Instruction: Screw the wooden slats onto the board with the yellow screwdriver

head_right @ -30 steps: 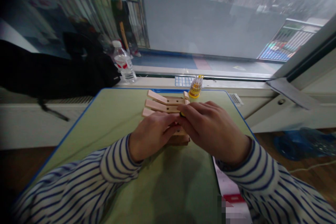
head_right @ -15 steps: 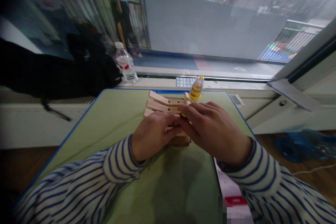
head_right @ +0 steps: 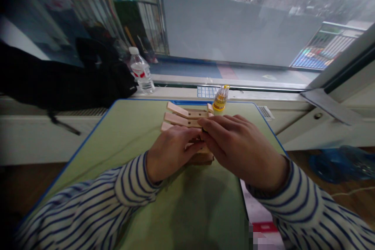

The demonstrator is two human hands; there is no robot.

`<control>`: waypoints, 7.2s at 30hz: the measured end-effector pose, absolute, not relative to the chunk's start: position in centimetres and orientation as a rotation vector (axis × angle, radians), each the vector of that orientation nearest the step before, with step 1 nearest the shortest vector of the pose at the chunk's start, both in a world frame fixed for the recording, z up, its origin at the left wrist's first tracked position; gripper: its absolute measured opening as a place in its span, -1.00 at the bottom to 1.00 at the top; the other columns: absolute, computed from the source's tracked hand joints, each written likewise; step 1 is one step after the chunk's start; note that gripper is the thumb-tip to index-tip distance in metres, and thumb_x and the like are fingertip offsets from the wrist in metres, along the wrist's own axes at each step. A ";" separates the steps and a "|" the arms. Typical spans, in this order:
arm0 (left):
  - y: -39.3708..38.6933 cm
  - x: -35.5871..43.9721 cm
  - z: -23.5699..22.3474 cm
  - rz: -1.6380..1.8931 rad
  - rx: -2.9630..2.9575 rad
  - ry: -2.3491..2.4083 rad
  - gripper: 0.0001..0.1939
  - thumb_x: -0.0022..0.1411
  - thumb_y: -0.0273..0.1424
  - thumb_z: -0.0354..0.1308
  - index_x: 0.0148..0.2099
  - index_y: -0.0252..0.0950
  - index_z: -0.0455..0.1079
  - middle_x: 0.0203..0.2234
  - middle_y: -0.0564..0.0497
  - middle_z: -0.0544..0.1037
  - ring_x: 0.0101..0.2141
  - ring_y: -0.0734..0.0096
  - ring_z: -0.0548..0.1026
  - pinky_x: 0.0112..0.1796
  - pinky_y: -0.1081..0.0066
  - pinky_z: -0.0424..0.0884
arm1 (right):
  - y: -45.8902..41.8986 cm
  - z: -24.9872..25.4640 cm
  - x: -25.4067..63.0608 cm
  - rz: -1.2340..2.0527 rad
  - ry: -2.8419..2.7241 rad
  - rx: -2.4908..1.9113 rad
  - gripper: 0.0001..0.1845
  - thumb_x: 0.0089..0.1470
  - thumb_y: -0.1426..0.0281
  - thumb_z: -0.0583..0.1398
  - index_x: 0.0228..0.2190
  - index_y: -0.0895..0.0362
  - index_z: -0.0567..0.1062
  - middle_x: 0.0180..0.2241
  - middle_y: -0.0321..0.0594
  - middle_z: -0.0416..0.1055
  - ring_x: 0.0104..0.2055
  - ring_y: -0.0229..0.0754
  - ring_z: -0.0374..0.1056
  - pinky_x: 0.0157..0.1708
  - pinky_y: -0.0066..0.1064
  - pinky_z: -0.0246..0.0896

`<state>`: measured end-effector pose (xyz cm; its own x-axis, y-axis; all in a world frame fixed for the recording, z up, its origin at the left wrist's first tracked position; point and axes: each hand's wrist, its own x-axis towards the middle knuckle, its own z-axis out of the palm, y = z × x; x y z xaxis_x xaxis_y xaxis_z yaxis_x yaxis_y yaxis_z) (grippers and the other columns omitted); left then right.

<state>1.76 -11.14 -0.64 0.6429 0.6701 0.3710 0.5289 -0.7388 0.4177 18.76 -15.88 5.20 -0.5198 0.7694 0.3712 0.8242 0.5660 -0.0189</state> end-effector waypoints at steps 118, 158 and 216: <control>-11.0 1.8 -0.1 0.674 2.496 0.912 -0.78 0.28 -0.34 -0.03 -0.09 -0.22 0.37 -0.30 0.01 0.53 -0.25 0.33 0.49 -0.22 0.35 0.38 | -16.1 5.1 18.5 -0.305 -2.389 -1.315 -0.75 0.17 0.36 0.06 -0.15 0.19 0.41 -0.22 -0.12 0.48 -0.24 -0.15 0.40 -0.23 -0.28 0.28; -10.8 1.6 -0.2 0.725 2.520 0.873 -0.82 0.26 -0.34 0.02 -0.15 -0.26 0.37 -0.30 0.02 0.54 -0.29 0.33 0.49 -0.30 0.38 0.36 | -16.1 5.1 18.4 -0.205 -2.417 -1.275 -0.72 0.15 0.42 0.05 -0.09 0.16 0.39 -0.13 -0.11 0.45 -0.15 -0.14 0.38 -0.16 -0.24 0.28; -10.8 1.7 0.1 0.661 2.498 0.842 -0.80 0.27 -0.38 -0.02 -0.11 -0.22 0.38 -0.27 0.03 0.53 -0.26 0.35 0.49 -0.26 0.37 0.35 | -16.1 4.8 18.7 -0.186 -2.375 -1.304 -0.74 0.17 0.38 0.06 -0.11 0.15 0.38 -0.17 -0.16 0.46 -0.18 -0.17 0.38 -0.19 -0.30 0.26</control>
<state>1.71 -10.83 0.13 0.7035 0.6442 0.3003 0.4441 -0.7283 0.5218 18.68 -16.11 4.83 -0.4700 0.7739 0.4244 0.8307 0.5504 -0.0838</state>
